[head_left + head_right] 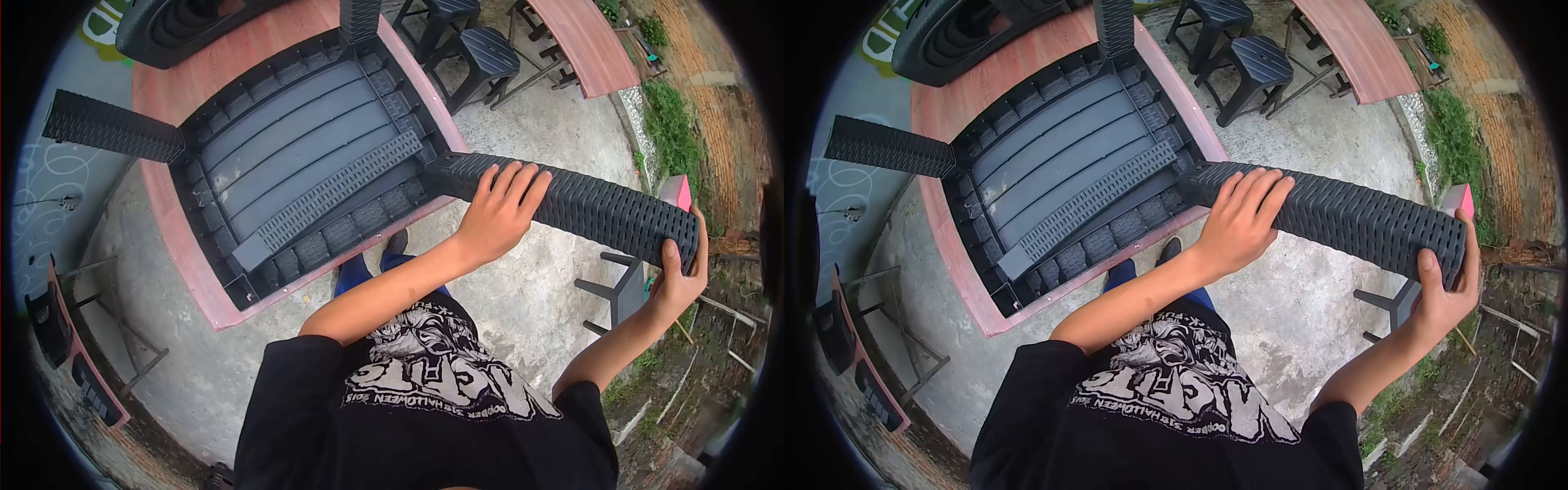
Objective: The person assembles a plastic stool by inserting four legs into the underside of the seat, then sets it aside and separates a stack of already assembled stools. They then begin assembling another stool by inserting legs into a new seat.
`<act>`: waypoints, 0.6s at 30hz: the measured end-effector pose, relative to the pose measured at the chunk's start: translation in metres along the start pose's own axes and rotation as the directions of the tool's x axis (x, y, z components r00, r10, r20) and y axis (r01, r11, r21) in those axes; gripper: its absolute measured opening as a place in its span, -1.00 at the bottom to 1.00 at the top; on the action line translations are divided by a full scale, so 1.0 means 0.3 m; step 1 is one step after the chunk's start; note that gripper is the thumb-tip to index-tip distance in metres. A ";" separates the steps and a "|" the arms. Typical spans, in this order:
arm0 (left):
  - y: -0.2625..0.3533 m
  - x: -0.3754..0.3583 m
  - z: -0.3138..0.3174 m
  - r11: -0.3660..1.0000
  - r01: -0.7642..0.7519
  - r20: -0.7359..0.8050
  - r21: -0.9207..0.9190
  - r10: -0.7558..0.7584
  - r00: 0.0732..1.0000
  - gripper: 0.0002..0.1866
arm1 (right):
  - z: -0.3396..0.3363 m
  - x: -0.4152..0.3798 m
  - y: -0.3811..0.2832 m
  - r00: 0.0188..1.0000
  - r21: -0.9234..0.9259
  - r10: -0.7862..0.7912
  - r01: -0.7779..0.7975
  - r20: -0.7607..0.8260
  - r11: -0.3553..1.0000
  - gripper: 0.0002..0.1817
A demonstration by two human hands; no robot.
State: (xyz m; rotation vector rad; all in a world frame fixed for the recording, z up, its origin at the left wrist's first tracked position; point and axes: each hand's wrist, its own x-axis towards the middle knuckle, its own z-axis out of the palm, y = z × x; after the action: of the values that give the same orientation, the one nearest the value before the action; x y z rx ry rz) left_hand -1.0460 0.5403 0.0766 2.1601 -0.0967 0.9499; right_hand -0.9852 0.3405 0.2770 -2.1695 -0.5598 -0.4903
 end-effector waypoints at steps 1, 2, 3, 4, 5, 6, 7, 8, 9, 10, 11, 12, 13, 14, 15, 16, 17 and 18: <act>-0.014 -0.004 -0.029 1.000 -0.005 -0.003 -0.019 0.005 1.000 -0.20 | 0.007 -0.001 -0.021 1.000 0.005 -0.005 0.005 0.012 1.000 -0.25; -0.022 -0.011 -0.060 1.000 -0.011 -0.006 -0.019 0.011 1.000 -0.18 | 0.008 0.000 -0.041 0.999 0.054 -0.029 0.027 0.035 0.998 -0.20; -0.030 -0.017 -0.114 1.000 0.015 -0.005 0.007 -0.015 1.000 -0.18 | 0.007 -0.001 -0.063 0.996 0.112 -0.048 0.040 0.069 0.993 -0.14; -0.036 -0.023 -0.181 0.994 0.031 0.022 -0.103 -0.029 0.999 -0.18 | 0.002 0.011 -0.092 0.982 0.170 -0.085 0.056 0.171 0.984 0.08; -0.049 -0.024 -0.255 0.979 0.044 0.035 -0.198 -0.037 0.999 -0.18 | 0.008 0.032 -0.082 0.964 0.189 -0.146 0.104 0.223 0.976 0.29; -0.063 -0.027 -0.345 0.971 0.062 0.026 -0.232 -0.058 0.998 -0.14 | 0.085 0.062 -0.102 0.930 0.345 -0.246 0.144 0.274 0.927 0.33; -0.090 -0.038 -0.437 0.981 0.083 0.003 -0.176 -0.084 0.996 -0.14 | 0.171 0.092 -0.132 0.887 0.493 -0.349 0.168 0.303 0.854 0.37; -0.124 -0.048 -0.530 0.966 0.100 0.081 -0.238 -0.083 0.993 -0.13 | 0.260 0.151 -0.182 0.768 0.559 -0.514 0.252 0.381 0.790 0.37; -0.142 -0.058 -0.622 0.944 0.121 0.160 -0.308 -0.074 0.984 -0.12 | 0.358 0.204 -0.235 0.619 0.621 -0.656 0.323 0.432 0.714 0.36; -0.143 -0.062 -0.731 0.921 0.270 0.285 -0.279 -0.189 0.940 -0.09 | 0.475 0.196 -0.294 0.653 0.669 -0.600 0.186 0.463 0.720 0.31; -0.169 -0.085 -0.811 0.920 0.308 0.308 -0.242 -0.228 0.924 -0.05 | 0.595 0.170 -0.381 0.672 0.705 -0.545 0.048 0.501 0.707 0.25; -0.187 -0.118 -0.882 0.929 0.329 0.276 -0.170 -0.275 0.921 0.00 | 0.692 0.152 -0.501 0.674 0.745 -0.566 0.034 0.474 0.666 0.11; -0.190 -0.160 -0.949 0.926 0.352 0.205 -0.138 -0.321 0.925 0.03 | 0.773 0.144 -0.610 0.678 0.784 -0.585 0.020 0.446 0.621 -0.02; -0.186 -0.206 -1.010 0.899 0.406 0.137 -0.166 -0.387 0.912 0.02 | 0.849 0.155 -0.668 0.630 0.822 -0.625 -0.039 0.461 0.568 -0.19; -0.166 -0.259 -1.057 0.924 0.379 -0.048 -0.046 -0.381 0.923 -0.02 | 0.918 0.162 -0.725 0.581 0.850 -0.663 -0.102 0.472 0.516 -0.34; -0.129 -0.303 -1.108 0.912 0.393 -0.172 0.117 -0.371 0.913 0.00 | 0.983 0.152 -0.804 0.565 0.870 -0.690 -0.107 0.452 0.481 -0.35; -0.116 -0.356 -1.141 0.878 0.460 -0.299 0.133 -0.407 0.863 0.03 | 1.017 0.106 -0.880 0.551 0.883 -0.710 -0.117 0.438 0.454 -0.36; -0.075 -0.398 -1.174 0.794 0.577 -0.404 0.191 -0.473 0.783 0.01 | 0.982 0.032 -0.982 0.468 0.921 -0.794 -0.173 0.388 0.348 -0.38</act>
State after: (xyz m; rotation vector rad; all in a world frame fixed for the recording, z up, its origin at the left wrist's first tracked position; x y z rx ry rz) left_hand -1.3358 0.7664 0.1373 2.0713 0.8477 1.0157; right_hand -1.0923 0.7429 0.2929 -0.9545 -1.4950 0.6738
